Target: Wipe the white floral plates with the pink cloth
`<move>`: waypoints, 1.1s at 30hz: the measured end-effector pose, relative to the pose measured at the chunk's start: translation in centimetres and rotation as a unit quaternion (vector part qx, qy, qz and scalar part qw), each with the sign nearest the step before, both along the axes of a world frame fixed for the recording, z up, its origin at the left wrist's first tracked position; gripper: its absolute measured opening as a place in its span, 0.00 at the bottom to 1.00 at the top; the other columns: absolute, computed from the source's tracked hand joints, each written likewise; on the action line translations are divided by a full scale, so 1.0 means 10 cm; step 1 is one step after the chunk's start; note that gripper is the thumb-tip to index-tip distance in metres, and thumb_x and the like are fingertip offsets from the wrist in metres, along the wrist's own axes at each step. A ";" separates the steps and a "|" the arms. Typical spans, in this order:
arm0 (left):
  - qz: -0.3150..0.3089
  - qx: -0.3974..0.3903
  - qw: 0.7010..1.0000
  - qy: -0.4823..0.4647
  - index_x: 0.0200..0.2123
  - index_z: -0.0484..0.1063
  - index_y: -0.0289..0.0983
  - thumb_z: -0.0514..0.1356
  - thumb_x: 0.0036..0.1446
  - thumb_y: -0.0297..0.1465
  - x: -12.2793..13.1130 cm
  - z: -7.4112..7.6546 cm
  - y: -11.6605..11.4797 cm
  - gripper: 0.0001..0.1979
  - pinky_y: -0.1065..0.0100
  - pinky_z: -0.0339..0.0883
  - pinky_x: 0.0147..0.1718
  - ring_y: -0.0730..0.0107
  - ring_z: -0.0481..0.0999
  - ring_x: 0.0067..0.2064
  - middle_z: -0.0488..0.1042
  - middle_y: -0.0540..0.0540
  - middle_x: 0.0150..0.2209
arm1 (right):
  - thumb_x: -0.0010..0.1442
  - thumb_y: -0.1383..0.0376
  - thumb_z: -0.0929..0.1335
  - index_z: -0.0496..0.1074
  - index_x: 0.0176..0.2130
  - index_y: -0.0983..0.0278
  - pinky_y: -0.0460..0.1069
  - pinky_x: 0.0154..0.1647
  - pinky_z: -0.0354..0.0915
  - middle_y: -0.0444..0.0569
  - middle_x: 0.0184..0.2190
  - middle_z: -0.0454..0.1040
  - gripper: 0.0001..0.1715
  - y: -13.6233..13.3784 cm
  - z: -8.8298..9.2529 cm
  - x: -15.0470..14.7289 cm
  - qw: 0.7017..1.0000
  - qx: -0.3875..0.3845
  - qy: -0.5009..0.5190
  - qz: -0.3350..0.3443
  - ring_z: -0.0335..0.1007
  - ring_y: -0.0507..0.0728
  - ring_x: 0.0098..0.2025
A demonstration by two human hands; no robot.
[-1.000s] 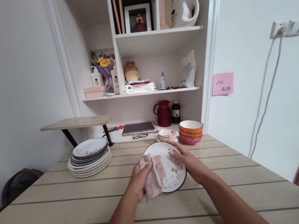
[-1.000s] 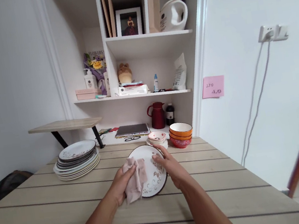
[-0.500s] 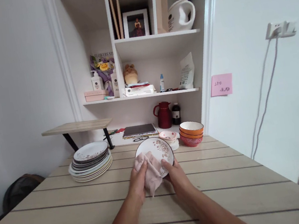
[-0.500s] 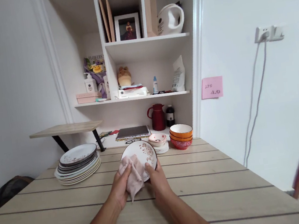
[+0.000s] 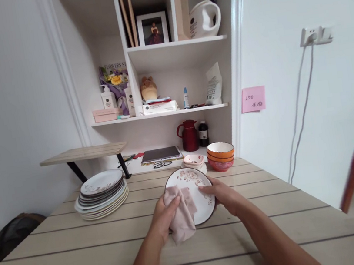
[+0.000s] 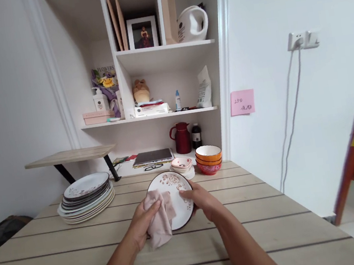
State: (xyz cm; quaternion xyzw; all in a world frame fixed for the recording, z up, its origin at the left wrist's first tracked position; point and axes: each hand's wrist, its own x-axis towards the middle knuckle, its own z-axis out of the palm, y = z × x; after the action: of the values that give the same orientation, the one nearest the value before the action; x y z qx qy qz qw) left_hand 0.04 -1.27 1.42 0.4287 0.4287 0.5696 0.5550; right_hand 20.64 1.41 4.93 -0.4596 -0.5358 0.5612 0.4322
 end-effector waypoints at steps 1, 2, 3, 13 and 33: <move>-0.006 -0.001 1.000 0.007 0.49 0.74 0.36 0.72 0.44 0.40 0.00 0.01 -0.01 0.29 0.64 0.73 0.42 0.57 0.80 0.44 0.79 0.37 0.47 | 0.49 0.61 0.71 0.72 0.50 0.62 0.46 0.20 0.62 0.51 0.33 0.80 0.27 0.01 0.00 0.04 1.000 -0.004 -0.008 0.010 0.73 0.57 0.27; -0.012 -0.002 1.000 0.014 0.49 0.74 0.36 0.72 0.44 0.40 0.00 0.02 -0.02 0.28 0.64 0.73 0.42 0.57 0.80 0.44 0.79 0.37 0.47 | 0.48 0.62 0.72 0.72 0.49 0.62 0.46 0.21 0.62 0.51 0.33 0.80 0.27 0.01 0.00 0.08 1.000 -0.008 -0.012 0.018 0.73 0.57 0.28; -0.017 -0.003 1.000 0.021 0.48 0.74 0.35 0.72 0.44 0.40 0.00 0.02 -0.03 0.28 0.65 0.73 0.42 0.57 0.80 0.44 0.79 0.37 0.47 | 0.47 0.62 0.72 0.73 0.49 0.61 0.47 0.22 0.63 0.51 0.33 0.80 0.27 0.02 0.00 0.11 1.000 -0.009 -0.011 0.024 0.74 0.58 0.28; 0.019 -0.026 0.997 -0.066 0.47 0.73 0.36 0.70 0.45 0.43 -0.03 -0.08 0.07 0.27 0.62 0.75 0.36 0.56 0.81 0.39 0.81 0.38 0.41 | 0.50 0.57 0.73 0.65 0.59 0.55 0.53 0.39 0.69 0.50 0.46 0.79 0.37 -0.07 -0.09 -0.23 0.990 -0.003 0.144 0.011 0.76 0.62 0.43; 0.042 -0.010 0.991 -0.128 0.50 0.73 0.36 0.72 0.43 0.42 0.00 -0.06 0.10 0.31 0.62 0.74 0.42 0.55 0.81 0.42 0.81 0.38 0.41 | 0.47 0.66 0.71 0.61 0.60 0.52 0.52 0.36 0.70 0.49 0.52 0.75 0.42 -0.24 -0.18 -0.67 0.957 -0.013 0.257 -0.132 0.74 0.61 0.45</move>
State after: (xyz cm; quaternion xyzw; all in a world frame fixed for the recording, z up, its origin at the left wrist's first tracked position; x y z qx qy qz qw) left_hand 0.05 -0.31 0.83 0.3287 0.3769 0.6382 0.5853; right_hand 13.97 -0.95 3.09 -0.3722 -0.3345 0.6050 0.6193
